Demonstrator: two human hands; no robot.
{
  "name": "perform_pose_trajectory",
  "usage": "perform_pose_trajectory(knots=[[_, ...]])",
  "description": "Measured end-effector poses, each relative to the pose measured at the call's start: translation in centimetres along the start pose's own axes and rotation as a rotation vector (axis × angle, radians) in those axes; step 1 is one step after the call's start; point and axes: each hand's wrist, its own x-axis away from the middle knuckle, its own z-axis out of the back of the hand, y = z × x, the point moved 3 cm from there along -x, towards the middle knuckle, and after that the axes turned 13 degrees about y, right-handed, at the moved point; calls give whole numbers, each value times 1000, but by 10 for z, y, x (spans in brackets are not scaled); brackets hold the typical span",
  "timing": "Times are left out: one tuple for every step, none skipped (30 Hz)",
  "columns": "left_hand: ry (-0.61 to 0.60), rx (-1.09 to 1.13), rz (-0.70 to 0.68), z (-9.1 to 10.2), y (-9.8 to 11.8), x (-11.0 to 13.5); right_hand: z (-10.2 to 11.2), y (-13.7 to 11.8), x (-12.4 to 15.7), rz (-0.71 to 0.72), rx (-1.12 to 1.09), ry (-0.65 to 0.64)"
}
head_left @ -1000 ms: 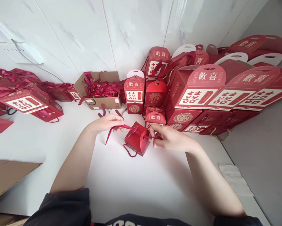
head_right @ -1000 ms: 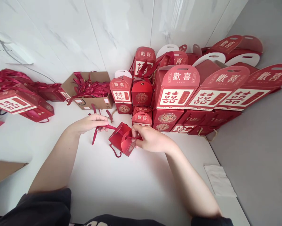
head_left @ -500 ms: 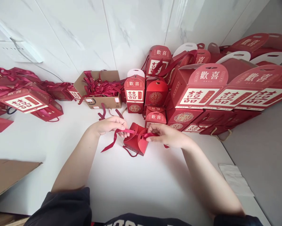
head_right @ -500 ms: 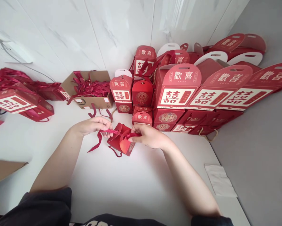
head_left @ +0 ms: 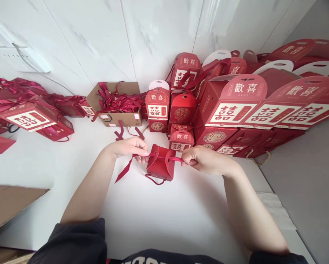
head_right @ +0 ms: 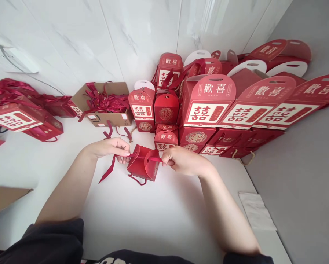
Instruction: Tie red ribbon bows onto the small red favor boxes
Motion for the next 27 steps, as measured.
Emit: perform_pose_trajectory(knots=[[-3,-9,3,0,0,0,2,1,3,-48,-35,-44],[-9,-20,-5,-2,1,0,3,2,4,-91,-107,-82],[-20,-31,-22,-4,2,0,3,2,5,-128,-219,-105],[-37,-42,-41,-6,4,1,3,1,4,-164,-352,-105],[-57,-49,-56,-9,6,1,2,2,2,-210,-482,-83],[-70,-52,-64,-12,7,1,0,3,-1,-266,-590,-47],[-72,-52,-65,-15,8,1,-4,6,-5,-331,-667,-17],[-62,-50,-61,-17,9,1,-9,9,-8,-394,-706,-9],[-46,-51,-57,-18,10,0,-14,12,-12,-452,-710,-27],[-32,-53,-57,-19,10,0,-20,15,-15,-493,-694,-58],[-23,-58,-61,-20,10,0,-25,18,-17,-508,-663,-88],[-24,-66,-65,-21,10,0,-28,19,-19,-492,-622,-106],[-29,-74,-69,-21,10,-1,-30,19,-21,-453,-573,-107],[-34,-83,-70,-21,10,-1,-30,19,-22,-406,-526,-90],[-35,-89,-70,-21,9,-1,-29,18,-23,-359,-490,-65],[-32,-93,-68,-20,8,-1,-28,16,-23,-322,-469,-35],[-27,-94,-64,-20,8,-2,-27,14,-24,-299,-465,-5],[-23,-90,-63,-19,8,-2,-26,12,-24,-288,-476,22],[-24,-82,-62,-19,8,-2,-26,11,-24,-284,-496,46],[-29,-70,-60,-20,8,-2,-26,9,-24,-278,-520,62],[-36,-55,-57,-20,8,-2,-27,8,-25,-273,-546,67],[-44,-39,-54,-21,9,-2,-27,7,-25,-271,-570,61],[-50,-25,-49,-22,9,-2,-29,6,-25,-275,-586,48],[-52,-17,-44,-22,9,-2,-29,6,-25,-283,-590,32],[-51,-15,-38,-22,10,-1,-30,6,-24,-291,-586,25],[-46,-23,-34,-21,10,-1,-30,6,-24,-299,-581,32],[-40,-36,-31,-21,9,-1,-29,6,-23,-302,-585,51]])
